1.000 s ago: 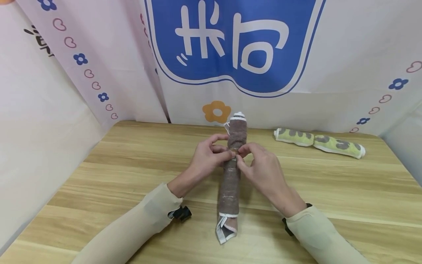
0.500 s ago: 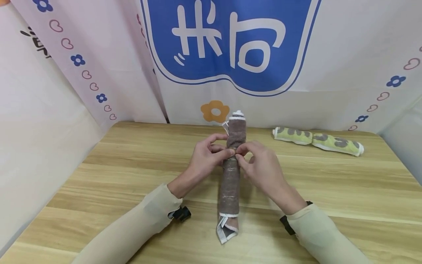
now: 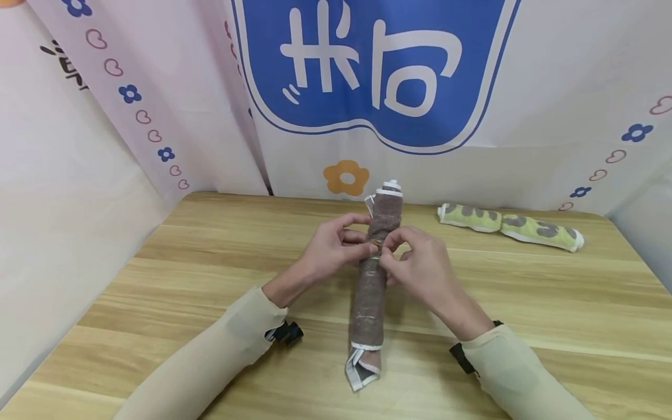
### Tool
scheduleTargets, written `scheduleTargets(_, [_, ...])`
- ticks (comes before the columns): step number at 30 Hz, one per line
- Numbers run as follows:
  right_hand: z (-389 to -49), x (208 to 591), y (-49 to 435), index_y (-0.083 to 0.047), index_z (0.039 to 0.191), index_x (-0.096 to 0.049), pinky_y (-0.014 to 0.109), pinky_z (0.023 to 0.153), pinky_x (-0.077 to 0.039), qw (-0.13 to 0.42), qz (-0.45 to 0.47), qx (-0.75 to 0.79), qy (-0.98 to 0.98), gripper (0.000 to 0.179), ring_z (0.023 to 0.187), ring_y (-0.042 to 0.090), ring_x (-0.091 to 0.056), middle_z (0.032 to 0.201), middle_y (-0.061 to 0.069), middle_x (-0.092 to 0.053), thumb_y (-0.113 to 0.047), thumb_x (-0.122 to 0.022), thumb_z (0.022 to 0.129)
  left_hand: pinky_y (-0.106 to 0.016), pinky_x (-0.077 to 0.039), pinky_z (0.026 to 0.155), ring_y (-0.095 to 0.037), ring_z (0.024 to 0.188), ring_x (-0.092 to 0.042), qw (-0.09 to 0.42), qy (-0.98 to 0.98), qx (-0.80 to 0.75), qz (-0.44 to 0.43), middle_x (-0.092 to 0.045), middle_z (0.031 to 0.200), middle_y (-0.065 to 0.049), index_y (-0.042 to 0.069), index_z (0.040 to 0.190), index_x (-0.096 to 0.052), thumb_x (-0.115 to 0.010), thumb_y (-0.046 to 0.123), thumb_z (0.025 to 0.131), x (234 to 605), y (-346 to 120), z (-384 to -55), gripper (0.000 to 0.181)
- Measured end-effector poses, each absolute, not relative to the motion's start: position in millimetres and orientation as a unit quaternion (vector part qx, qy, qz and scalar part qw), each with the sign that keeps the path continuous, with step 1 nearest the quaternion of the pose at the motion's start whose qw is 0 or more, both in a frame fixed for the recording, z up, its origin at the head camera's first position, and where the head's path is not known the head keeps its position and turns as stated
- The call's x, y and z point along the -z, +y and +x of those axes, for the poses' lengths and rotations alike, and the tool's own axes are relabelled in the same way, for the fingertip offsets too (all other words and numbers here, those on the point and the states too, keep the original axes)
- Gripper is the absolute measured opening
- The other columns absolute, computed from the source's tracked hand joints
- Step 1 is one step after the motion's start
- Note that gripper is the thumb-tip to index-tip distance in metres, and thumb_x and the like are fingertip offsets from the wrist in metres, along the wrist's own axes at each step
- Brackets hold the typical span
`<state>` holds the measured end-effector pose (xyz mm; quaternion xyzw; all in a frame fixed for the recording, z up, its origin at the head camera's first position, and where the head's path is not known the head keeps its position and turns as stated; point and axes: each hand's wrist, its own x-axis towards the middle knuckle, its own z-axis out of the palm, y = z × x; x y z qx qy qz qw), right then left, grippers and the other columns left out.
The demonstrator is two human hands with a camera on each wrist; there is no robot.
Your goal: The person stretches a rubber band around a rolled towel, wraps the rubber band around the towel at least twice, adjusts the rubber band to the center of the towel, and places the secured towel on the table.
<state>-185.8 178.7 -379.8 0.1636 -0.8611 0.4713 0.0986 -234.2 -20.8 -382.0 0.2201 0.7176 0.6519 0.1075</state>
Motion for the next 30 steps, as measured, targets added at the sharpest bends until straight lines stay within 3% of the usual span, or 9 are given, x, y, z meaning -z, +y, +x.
scheduleTargets(8, [-185.6, 379.8, 178.2, -0.005, 0.103, -0.064, 0.025, 0.037, -0.036, 0.084, 0.151, -0.472, -0.864, 0.011, 0.053, 0.028, -0.072, 0.055, -0.002, -0.066, 0.002, -0.067, 0.095, -0.035, -0.064, 0.070, -0.022, 0.083, -0.076, 0.093, 0.724, -0.659, 0.181, -0.078, 0.099, -0.017, 0.000, 0.137, -0.062, -0.075, -0.007, 0.093, 383.0, -18.4, -233.3, 0.047])
scheduleTargets(13, [-185.2, 382.4, 176.0, -0.005, 0.102, -0.066, 0.023, 0.035, -0.035, 0.112, 0.164, -0.455, -0.868, 0.011, 0.049, 0.025, -0.068, 0.053, -0.005, -0.063, 0.003, -0.068, 0.095, -0.034, -0.064, 0.069, -0.019, 0.079, -0.075, 0.080, 0.726, -0.663, 0.166, -0.078, 0.094, -0.014, 0.000, 0.137, -0.063, -0.076, -0.008, 0.093, 383.8, -15.8, -231.3, 0.046])
scheduleTargets(18, [-185.4, 384.2, 175.0, -0.003, 0.103, -0.067, 0.023, 0.035, -0.037, 0.143, 0.184, -0.429, -0.873, 0.010, 0.046, 0.014, -0.065, 0.071, 0.004, -0.072, 0.004, -0.070, 0.097, -0.032, -0.063, 0.067, -0.016, 0.078, -0.075, 0.061, 0.732, -0.659, 0.160, -0.079, 0.092, -0.011, 0.001, 0.136, -0.065, -0.076, -0.005, 0.093, 382.3, -14.1, -228.7, 0.045])
scheduleTargets(23, [-187.8, 388.2, 175.4, -0.003, 0.098, -0.066, 0.022, 0.037, -0.041, 0.185, 0.218, -0.377, -0.881, 0.016, 0.047, 0.002, -0.059, 0.093, 0.010, -0.070, 0.009, -0.073, 0.091, -0.029, -0.062, 0.066, -0.014, 0.078, -0.074, 0.054, 0.737, -0.652, 0.170, -0.079, 0.091, -0.011, 0.001, 0.134, -0.066, -0.076, -0.005, 0.093, 384.3, -13.9, -227.3, 0.043])
scheduleTargets(30, [-191.7, 390.9, 176.6, -0.002, 0.090, -0.065, 0.021, 0.041, -0.042, 0.255, 0.259, -0.298, -0.883, 0.014, 0.048, 0.000, -0.051, 0.085, 0.010, -0.065, 0.008, -0.070, 0.082, -0.029, -0.061, 0.067, -0.013, 0.077, -0.073, 0.051, 0.738, -0.647, 0.185, -0.079, 0.091, -0.012, 0.000, 0.133, -0.066, -0.075, -0.005, 0.092, 385.4, -13.2, -226.6, 0.042])
